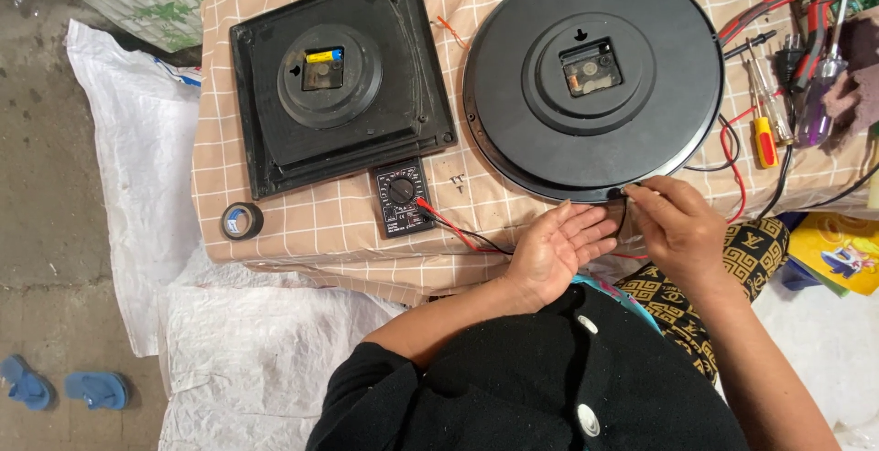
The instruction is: Using a small screwdriver to remove the screws from the back panel of a round wall clock.
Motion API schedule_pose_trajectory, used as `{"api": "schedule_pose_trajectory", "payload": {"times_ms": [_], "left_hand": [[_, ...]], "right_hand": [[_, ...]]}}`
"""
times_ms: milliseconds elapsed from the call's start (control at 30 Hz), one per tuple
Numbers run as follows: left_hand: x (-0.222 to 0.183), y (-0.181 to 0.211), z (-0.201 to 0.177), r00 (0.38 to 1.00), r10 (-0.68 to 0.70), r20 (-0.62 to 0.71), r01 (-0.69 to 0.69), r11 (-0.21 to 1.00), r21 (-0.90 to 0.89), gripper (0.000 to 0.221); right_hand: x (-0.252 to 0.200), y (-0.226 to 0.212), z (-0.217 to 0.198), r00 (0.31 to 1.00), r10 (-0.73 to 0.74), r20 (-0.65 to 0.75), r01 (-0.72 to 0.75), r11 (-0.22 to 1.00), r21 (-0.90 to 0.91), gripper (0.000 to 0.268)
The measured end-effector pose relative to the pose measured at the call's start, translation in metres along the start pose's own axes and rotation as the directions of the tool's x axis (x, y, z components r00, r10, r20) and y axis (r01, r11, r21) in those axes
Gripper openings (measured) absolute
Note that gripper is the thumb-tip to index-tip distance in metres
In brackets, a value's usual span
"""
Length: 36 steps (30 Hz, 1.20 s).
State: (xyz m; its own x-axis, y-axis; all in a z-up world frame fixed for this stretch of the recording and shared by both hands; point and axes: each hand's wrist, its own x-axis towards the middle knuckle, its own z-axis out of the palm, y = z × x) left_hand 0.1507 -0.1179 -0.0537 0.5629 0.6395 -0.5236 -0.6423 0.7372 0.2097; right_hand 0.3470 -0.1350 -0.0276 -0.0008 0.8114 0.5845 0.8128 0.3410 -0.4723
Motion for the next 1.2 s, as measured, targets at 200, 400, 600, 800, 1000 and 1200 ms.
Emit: {"api": "schedule_pose_trajectory", "payload": {"times_ms": [200,400,600,800,1000,1200], "left_hand": [[-0.007,-0.003,0.013,0.999,0.016,-0.046,-0.018,0.999,-0.037,0.035],[-0.013,-0.009,0.026,0.999,0.039,-0.038,-0.041,0.998,-0.055,0.029],[-0.017,-0.001,0.034,0.995,0.084,-0.057,-0.085,0.996,-0.017,0.015],[0.013,0.008,0.016,0.997,0.053,-0.056,-0.048,0.996,0.081,0.013],[0.023,0.013,0.016,0.997,0.07,-0.035,-0.063,0.985,0.16,0.016],[0.031,0.01,0.008,0.994,0.093,-0.049,-0.084,0.984,0.158,0.022]], "right_hand": [[-0.004,0.003,0.008,0.999,-0.037,-0.026,0.036,0.999,-0.028,0.013],[-0.002,0.006,0.007,0.997,-0.079,-0.026,0.08,0.996,0.027,0.012],[0.003,0.002,0.009,0.998,-0.04,-0.044,0.045,0.992,0.114,0.012],[0.008,0.0,0.004,0.995,-0.083,-0.056,0.089,0.989,0.12,0.015],[0.001,0.007,0.005,0.99,-0.111,-0.091,0.12,0.987,0.107,0.013],[0.001,-0.001,0.007,0.984,-0.123,-0.13,0.139,0.983,0.121,0.011]]}}
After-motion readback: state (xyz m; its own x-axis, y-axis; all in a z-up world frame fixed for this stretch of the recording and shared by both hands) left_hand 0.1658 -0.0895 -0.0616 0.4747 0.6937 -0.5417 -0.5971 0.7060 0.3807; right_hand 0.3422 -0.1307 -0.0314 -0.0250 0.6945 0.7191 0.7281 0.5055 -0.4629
